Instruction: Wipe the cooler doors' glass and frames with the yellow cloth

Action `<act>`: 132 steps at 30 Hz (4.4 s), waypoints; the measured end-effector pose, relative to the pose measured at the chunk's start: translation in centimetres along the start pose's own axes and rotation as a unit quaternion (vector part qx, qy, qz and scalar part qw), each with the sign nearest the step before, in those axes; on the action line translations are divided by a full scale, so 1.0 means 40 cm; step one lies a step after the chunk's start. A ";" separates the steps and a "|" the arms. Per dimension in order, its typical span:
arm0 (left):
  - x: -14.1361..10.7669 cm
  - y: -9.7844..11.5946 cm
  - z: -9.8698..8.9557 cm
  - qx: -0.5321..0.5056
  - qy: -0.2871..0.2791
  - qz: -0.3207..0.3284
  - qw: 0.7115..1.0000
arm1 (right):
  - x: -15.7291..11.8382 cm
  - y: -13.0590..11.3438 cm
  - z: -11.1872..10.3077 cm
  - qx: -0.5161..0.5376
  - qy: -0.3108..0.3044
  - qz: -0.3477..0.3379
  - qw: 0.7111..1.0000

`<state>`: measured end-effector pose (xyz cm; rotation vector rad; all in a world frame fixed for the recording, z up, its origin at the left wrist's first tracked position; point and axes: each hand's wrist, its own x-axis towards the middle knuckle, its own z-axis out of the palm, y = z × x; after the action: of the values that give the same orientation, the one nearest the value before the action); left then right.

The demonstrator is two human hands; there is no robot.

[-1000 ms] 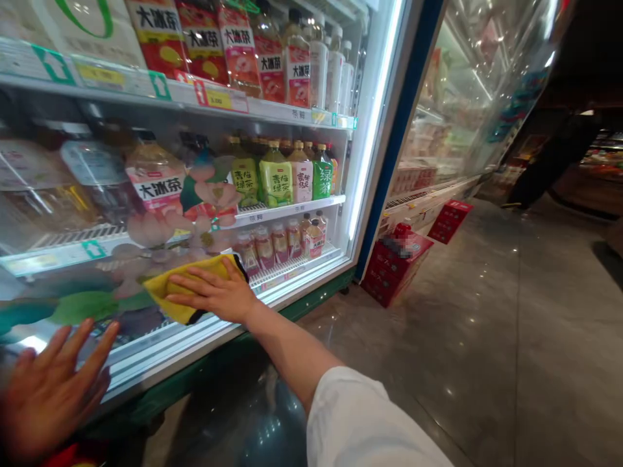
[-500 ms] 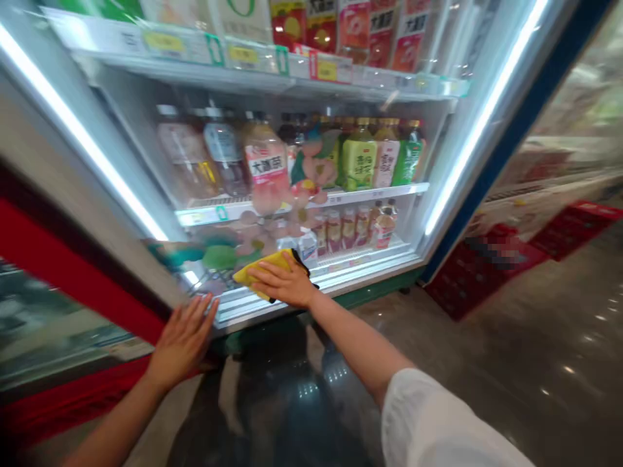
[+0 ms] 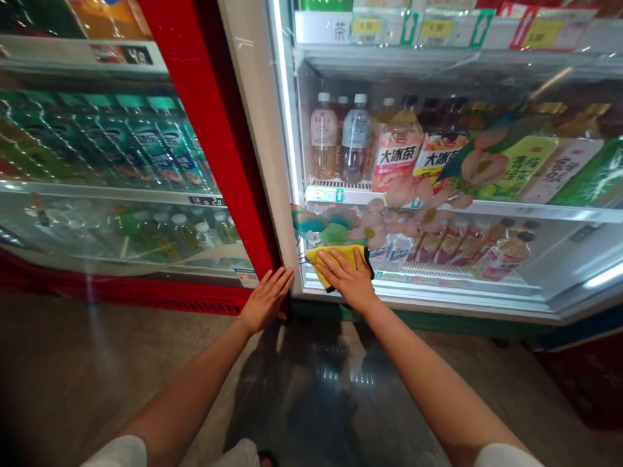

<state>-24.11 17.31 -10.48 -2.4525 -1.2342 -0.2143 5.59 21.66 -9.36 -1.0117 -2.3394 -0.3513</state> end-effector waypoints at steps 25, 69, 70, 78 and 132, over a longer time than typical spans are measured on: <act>-0.095 0.018 0.063 0.028 -0.063 -0.019 0.997 | -0.074 -0.106 0.209 0.024 -0.023 -0.057 0.998; -0.021 0.146 0.160 -0.008 0.073 -0.085 0.994 | -0.145 0.038 0.142 -0.053 0.001 -0.123 0.991; -0.015 0.153 0.165 -0.011 0.075 -0.088 0.993 | -0.147 0.022 0.155 -0.051 0.008 -0.118 0.992; 0.032 0.177 0.153 -0.034 0.104 -0.062 0.992 | -0.196 0.082 0.120 -0.043 0.015 -0.069 0.997; 0.372 0.490 0.204 -0.015 0.155 0.111 0.982 | -0.578 0.360 0.062 -0.171 0.066 0.147 0.972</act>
<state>0.18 21.05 -18.71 -2.4405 -0.8259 -0.5310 28.05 19.02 -24.72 -1.4295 -2.0114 -0.6957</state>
